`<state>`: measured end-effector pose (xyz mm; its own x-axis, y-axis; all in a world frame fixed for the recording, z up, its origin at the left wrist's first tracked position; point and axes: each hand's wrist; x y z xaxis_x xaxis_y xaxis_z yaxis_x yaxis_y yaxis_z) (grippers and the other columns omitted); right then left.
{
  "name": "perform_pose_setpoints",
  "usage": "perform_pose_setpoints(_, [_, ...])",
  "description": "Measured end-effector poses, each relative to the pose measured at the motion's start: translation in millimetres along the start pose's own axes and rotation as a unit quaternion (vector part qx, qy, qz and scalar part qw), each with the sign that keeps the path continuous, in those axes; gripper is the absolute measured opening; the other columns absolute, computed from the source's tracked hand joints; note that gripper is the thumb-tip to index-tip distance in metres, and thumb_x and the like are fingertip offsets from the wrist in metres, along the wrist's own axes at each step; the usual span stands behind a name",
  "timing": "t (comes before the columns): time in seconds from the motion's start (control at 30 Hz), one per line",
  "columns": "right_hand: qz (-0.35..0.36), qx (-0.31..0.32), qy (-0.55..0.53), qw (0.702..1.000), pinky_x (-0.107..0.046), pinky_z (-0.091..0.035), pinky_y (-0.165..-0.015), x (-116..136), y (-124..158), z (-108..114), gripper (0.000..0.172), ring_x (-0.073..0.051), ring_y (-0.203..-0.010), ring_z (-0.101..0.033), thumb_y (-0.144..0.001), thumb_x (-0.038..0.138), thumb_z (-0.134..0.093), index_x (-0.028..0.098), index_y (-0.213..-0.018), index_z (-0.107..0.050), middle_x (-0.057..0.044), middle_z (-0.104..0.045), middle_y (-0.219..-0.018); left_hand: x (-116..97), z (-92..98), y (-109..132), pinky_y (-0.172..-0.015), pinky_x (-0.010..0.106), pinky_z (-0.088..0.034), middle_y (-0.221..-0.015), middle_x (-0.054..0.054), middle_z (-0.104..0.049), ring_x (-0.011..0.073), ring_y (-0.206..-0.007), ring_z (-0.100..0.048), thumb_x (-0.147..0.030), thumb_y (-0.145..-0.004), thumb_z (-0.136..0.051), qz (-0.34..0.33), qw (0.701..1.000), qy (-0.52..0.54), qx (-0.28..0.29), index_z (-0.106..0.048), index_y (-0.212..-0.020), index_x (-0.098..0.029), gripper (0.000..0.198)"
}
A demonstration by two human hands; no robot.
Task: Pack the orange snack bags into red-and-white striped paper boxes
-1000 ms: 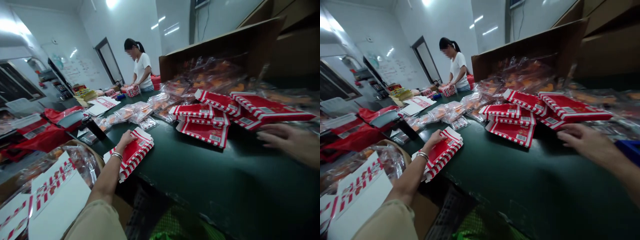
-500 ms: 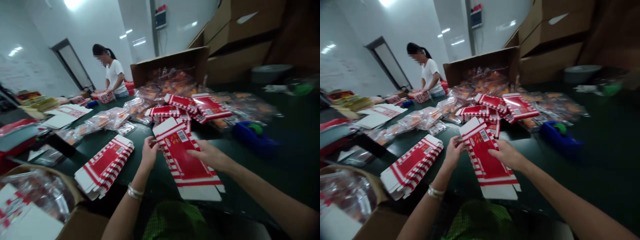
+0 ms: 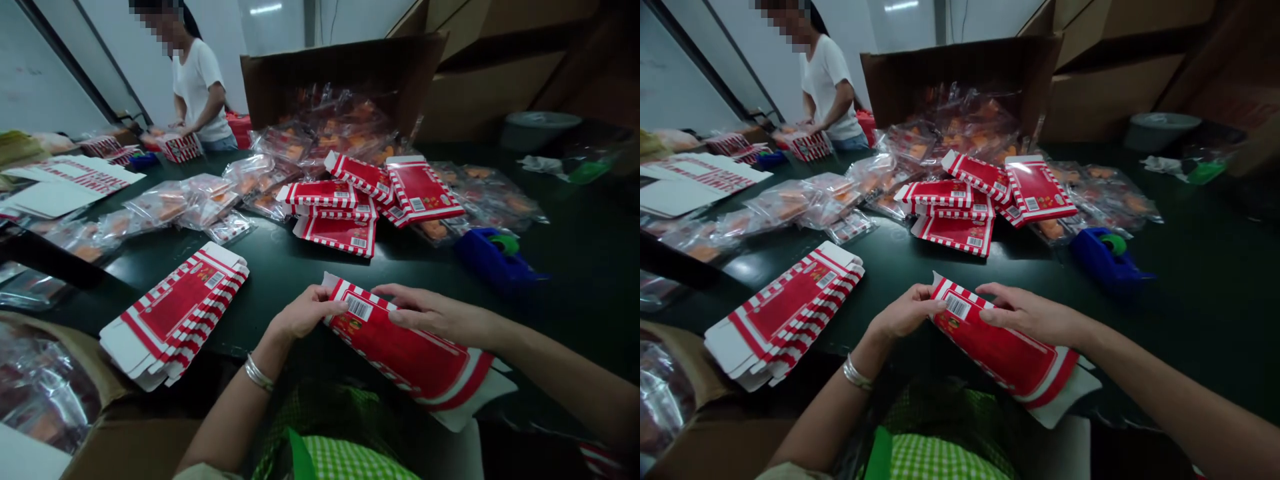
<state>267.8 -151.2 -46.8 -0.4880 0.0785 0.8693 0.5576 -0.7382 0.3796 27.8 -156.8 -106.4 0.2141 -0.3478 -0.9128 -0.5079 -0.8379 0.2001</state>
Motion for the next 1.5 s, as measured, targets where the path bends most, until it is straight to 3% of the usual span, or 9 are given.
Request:
perform_pose_setpoints(0.17, [-0.073, 0.083, -0.233, 0.966, -0.046, -0.053, -0.09, -13.6, 0.6, -11.3, 0.062, -0.03, -0.107, -0.065, -0.083, 0.043, -0.065, 0.027, -0.138, -0.044, -0.009, -0.066, -0.121, -2.9, 10.7, -10.6, -0.077, 0.036, -0.053, -0.077, 0.009, -0.074, 0.0213, -0.074, -0.067, -0.038, -0.064, -0.079, 0.05, 0.998, -0.027, 0.022, -0.074, -0.079, -0.011, 0.032])
perform_pose_setpoints(0.37, [-0.129, -0.043, -0.364, 0.921, -0.042, -0.058, -0.08, -25.4, 25.3, 1.5, 0.047, -0.03, -0.091, -0.071, -0.077, 0.041, -0.073, 0.024, -0.119, -0.06, -0.01, -0.072, -0.105, 12.3, 9.2, 2.7, -0.096, 0.036, -0.046, -0.104, 0.007, -0.07, 0.0207, -0.104, -0.062, -0.037, -0.078, -0.067, -0.113, 0.942, 0.013, -0.315, -0.067, -0.103, -0.017, 0.032])
perform_pose_setpoints(0.53, [-0.066, -0.112, -0.318, 0.939, -0.045, -0.058, -0.082, -38.9, 22.9, -15.0, 0.066, -0.035, -0.1, -0.068, -0.069, 0.046, -0.078, 0.026, -0.126, -0.05, -0.014, -0.067, -0.119, 44.2, -57.1, 1.6, -0.094, 0.045, -0.05, -0.12, 0.015, -0.065, 0.0302, -0.109, -0.063, -0.034, -0.064, -0.083, -0.027, 0.978, 0.162, -0.13, -0.051, -0.123, -0.017, 0.07])
perform_pose_setpoints(0.63, [-0.002, -0.202, -0.244, 0.948, -0.049, -0.053, -0.091, -43.3, 14.8, -32.7, 0.076, -0.036, -0.112, -0.062, -0.065, 0.047, -0.08, 0.024, -0.127, -0.044, -0.014, -0.062, -0.127, 46.2, -79.5, -6.6, -0.094, 0.046, -0.051, -0.122, 0.014, -0.064, 0.0313, -0.11, -0.062, -0.027, -0.059, -0.087, -0.07, 0.981, 0.1, -0.152, -0.047, -0.122, -0.018, 0.076])
perform_pose_setpoints(0.7, [0.004, -0.208, -0.258, 0.944, -0.049, -0.054, -0.091, -44.4, 16.8, -36.6, 0.071, -0.034, -0.111, -0.062, -0.069, 0.049, -0.077, 0.024, -0.128, -0.045, -0.013, -0.063, -0.127, 41.3, -79.6, -8.8, -0.093, 0.046, -0.052, -0.118, 0.014, -0.066, 0.0308, -0.107, -0.064, -0.028, -0.062, -0.084, -0.069, 0.986, 0.07, -0.135, -0.049, -0.119, -0.017, 0.068])
perform_pose_setpoints(0.87, [0.015, -0.081, -0.401, 0.913, -0.041, -0.054, -0.089, -55.3, 40.4, -29.5, 0.052, -0.028, -0.105, -0.066, -0.077, 0.043, -0.073, 0.021, -0.122, -0.058, -0.011, -0.067, -0.12, 31.0, -67.0, -1.8, -0.091, 0.045, -0.054, -0.12, 0.012, -0.065, 0.0295, -0.106, -0.064, -0.023, -0.061, -0.084, -0.036, 0.996, 0.0, -0.078, -0.05, -0.118, -0.017, 0.066])
perform_pose_setpoints(1.2, [0.045, -0.132, -0.514, 0.846, -0.042, -0.055, -0.088, -85.0, 44.7, -54.4, 0.058, -0.026, -0.1, -0.068, -0.074, 0.034, -0.078, 0.021, -0.126, -0.057, -0.012, -0.068, -0.119, 47.3, -63.5, 18.3, -0.093, 0.042, -0.052, -0.12, 0.013, -0.066, 0.0267, -0.105, -0.065, -0.024, -0.064, -0.082, 0.012, 0.993, -0.031, -0.114, -0.045, -0.129, -0.018, 0.075])
perform_pose_setpoints(1.37, [0.017, -0.136, -0.527, 0.838, -0.041, -0.056, -0.085, -89.2, 49.8, -61.0, 0.052, -0.026, -0.097, -0.07, -0.079, 0.034, -0.073, 0.022, -0.127, -0.056, -0.011, -0.07, -0.114, 49.3, -57.1, 25.5, -0.082, 0.04, -0.056, -0.104, 0.012, -0.072, 0.0257, -0.089, -0.071, -0.027, -0.069, -0.078, 0.063, 0.996, 0.054, -0.035, -0.06, -0.113, -0.014, 0.049])
perform_pose_setpoints(1.5, [-0.008, -0.106, -0.542, 0.833, -0.037, -0.057, -0.083, -89.7, 52.6, -63.4, 0.063, -0.026, -0.096, -0.07, -0.078, 0.034, -0.074, 0.02, -0.135, -0.05, -0.012, -0.07, -0.113, 39.0, -53.2, 5.9, -0.082, 0.035, -0.055, -0.11, 0.01, -0.07, 0.0236, -0.096, -0.068, -0.023, -0.067, -0.079, 0.028, 0.993, -0.016, -0.11, -0.047, -0.131, -0.018, 0.071])
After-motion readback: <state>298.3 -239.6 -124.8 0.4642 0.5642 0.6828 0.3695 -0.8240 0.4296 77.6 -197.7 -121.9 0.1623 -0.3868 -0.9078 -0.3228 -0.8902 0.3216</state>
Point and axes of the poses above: each hand's wrist, its own y-axis away from the middle knuckle, its own z-axis out of the back of the hand, x = y × z
